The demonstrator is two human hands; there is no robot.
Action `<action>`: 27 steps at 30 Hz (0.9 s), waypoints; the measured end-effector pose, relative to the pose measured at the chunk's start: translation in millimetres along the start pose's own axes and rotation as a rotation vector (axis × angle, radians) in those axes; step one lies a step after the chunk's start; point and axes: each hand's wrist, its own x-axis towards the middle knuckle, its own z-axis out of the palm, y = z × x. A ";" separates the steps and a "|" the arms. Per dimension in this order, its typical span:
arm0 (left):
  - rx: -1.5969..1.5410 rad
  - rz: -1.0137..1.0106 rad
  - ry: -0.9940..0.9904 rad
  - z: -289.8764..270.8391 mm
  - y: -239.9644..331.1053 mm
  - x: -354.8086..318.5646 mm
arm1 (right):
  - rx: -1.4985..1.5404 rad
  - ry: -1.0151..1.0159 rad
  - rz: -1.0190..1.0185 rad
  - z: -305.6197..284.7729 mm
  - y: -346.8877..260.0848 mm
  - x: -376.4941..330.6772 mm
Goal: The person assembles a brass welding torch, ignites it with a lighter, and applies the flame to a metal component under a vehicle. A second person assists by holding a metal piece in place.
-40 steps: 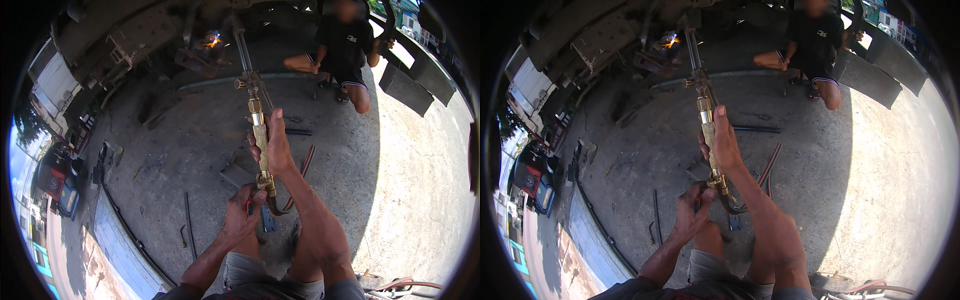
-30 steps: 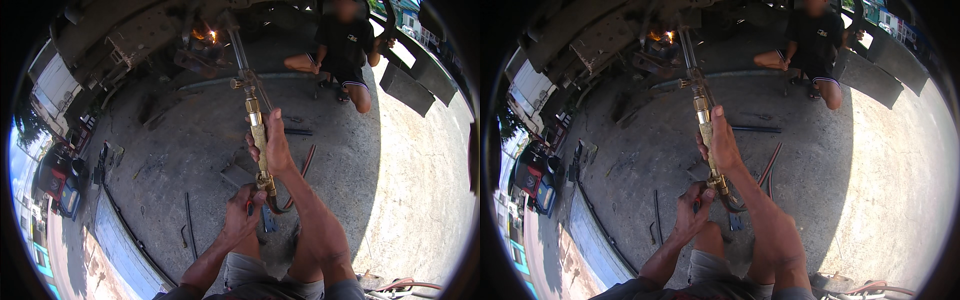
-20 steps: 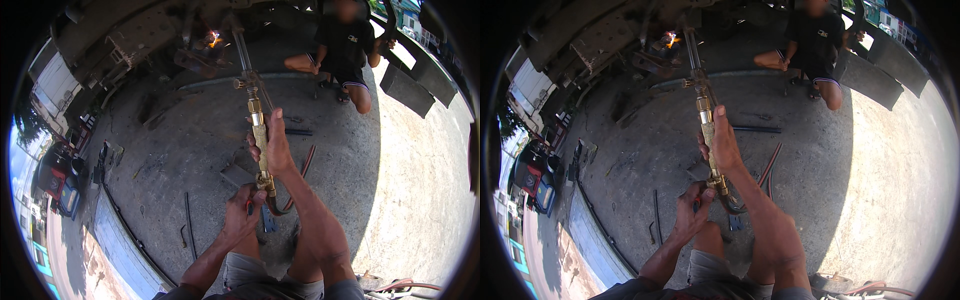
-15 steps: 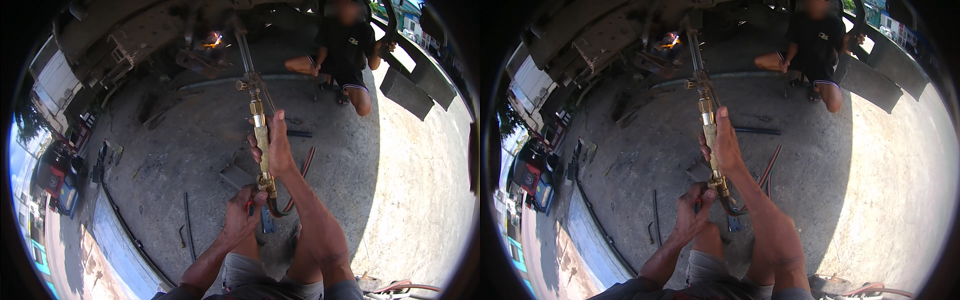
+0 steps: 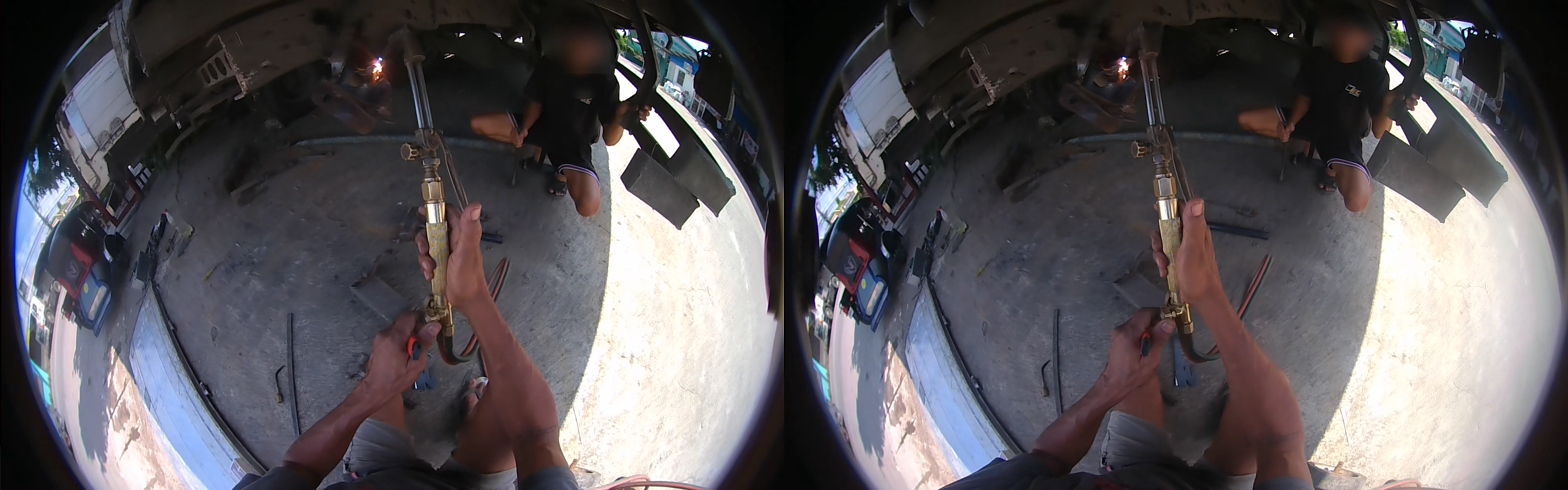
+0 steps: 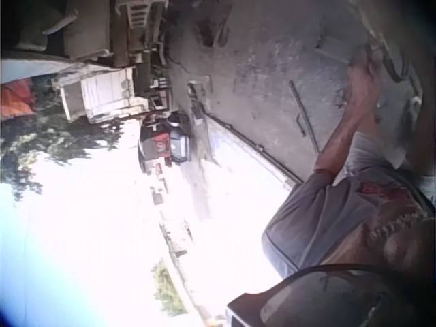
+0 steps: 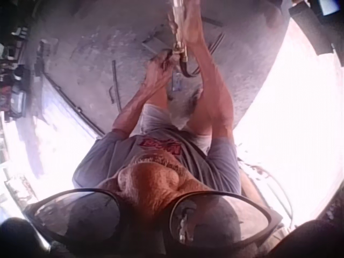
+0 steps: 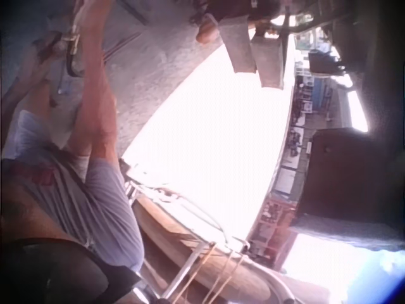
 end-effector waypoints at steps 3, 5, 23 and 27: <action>-0.041 0.107 0.067 2.4 -1.6 -1.0 | -0.028 0.005 -0.023 4.7 -0.7 -2.0; -0.061 0.085 0.069 2.0 -1.2 -1.3 | -0.071 -0.001 -0.027 6.2 -0.1 -2.3; -0.721 -0.319 0.096 16.5 -55.6 23.0 | -0.225 0.010 0.002 7.7 14.3 2.4; -1.228 -0.480 -0.181 24.7 -64.1 28.0 | -0.225 0.019 -0.002 10.0 15.0 2.8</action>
